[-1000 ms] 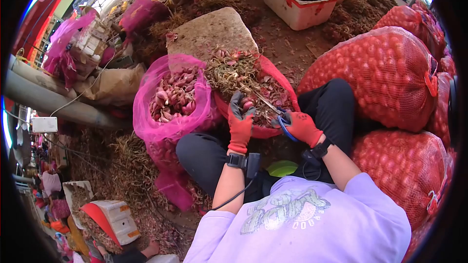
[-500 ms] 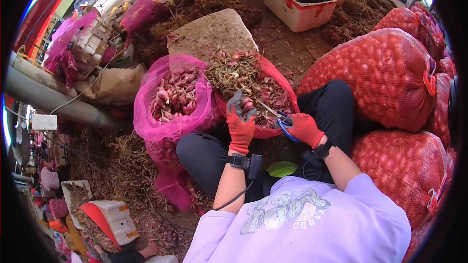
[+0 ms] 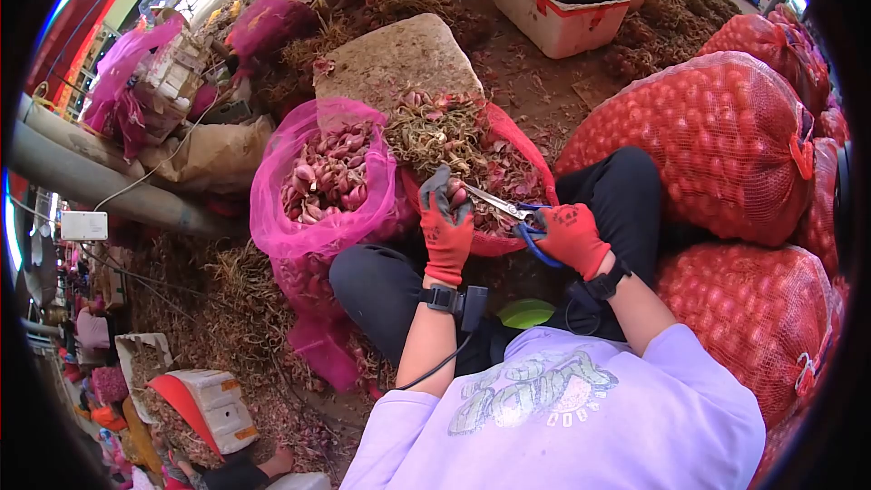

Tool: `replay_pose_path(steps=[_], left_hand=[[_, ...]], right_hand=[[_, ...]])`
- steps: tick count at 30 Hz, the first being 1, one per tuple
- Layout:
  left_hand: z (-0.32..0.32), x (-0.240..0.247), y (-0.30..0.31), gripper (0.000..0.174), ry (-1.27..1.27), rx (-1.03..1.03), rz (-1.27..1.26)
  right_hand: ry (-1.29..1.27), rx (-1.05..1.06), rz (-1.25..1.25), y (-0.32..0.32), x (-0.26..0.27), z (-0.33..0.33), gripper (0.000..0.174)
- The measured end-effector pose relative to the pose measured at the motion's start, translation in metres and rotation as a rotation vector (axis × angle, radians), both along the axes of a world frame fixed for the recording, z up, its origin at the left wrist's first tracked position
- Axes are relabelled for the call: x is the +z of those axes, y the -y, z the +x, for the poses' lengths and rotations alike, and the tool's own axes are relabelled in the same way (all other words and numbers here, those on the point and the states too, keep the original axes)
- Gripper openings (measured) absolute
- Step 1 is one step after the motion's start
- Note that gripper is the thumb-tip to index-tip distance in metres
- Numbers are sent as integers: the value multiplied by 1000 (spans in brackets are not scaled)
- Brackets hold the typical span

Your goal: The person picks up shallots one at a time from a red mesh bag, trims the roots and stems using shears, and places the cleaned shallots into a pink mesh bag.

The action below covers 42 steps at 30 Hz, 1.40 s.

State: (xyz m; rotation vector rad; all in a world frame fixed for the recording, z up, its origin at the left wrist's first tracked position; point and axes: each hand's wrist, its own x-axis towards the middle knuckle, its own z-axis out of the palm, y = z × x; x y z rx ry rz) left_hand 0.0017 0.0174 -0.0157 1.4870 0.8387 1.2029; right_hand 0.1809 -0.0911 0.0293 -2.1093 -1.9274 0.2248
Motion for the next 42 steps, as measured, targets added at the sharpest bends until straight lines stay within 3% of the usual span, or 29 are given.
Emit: replay_pose_path(steps=[4, 11, 14, 17, 20, 24, 27, 28, 31, 34, 37, 42], left_hand=[[4, -6, -2, 62, 17, -6, 44], [11, -14, 0, 57, 323, -86, -185], [0, -5, -4, 55, 453, -161, -329], [0, -2, -3, 55, 337, -161, -276], [9, -9, 3, 55, 141, -123, -50], [20, -6, 16, 48, 272, -314, -243], [16, 5, 11, 42, 357, -280, -370], [14, -3, 9, 40, 348, -267, -362], [5, -16, 3, 41, 324, -385, -485], [3, -7, 2, 42, 387, -320, -484], [1, -12, -7, 47, 488, -165, -301], [1, -5, -8, 55, 466, -14, -310]], right_hand=[[-42, -9, -62, -2, -19, 8, 42], [-305, -131, -144, -11, -15, 4, 40], [-575, -90, 54, -12, -34, 11, 39], [-656, -124, -71, -20, 2, 1, 32], [-919, -81, 39, -29, -2, -14, 29], [-1504, -161, 138, -58, -32, -23, 13], [-1631, -166, -7, -63, -25, -14, 15], [-1613, -101, -8, -63, -21, -14, 16], [-1225, 52, 150, -70, -35, -12, 21], [-837, 18, 173, -58, -13, -8, 31], [-299, 38, 40, -39, 2, 3, 47], [-119, 10, 75, -16, 1, 6, 45]])
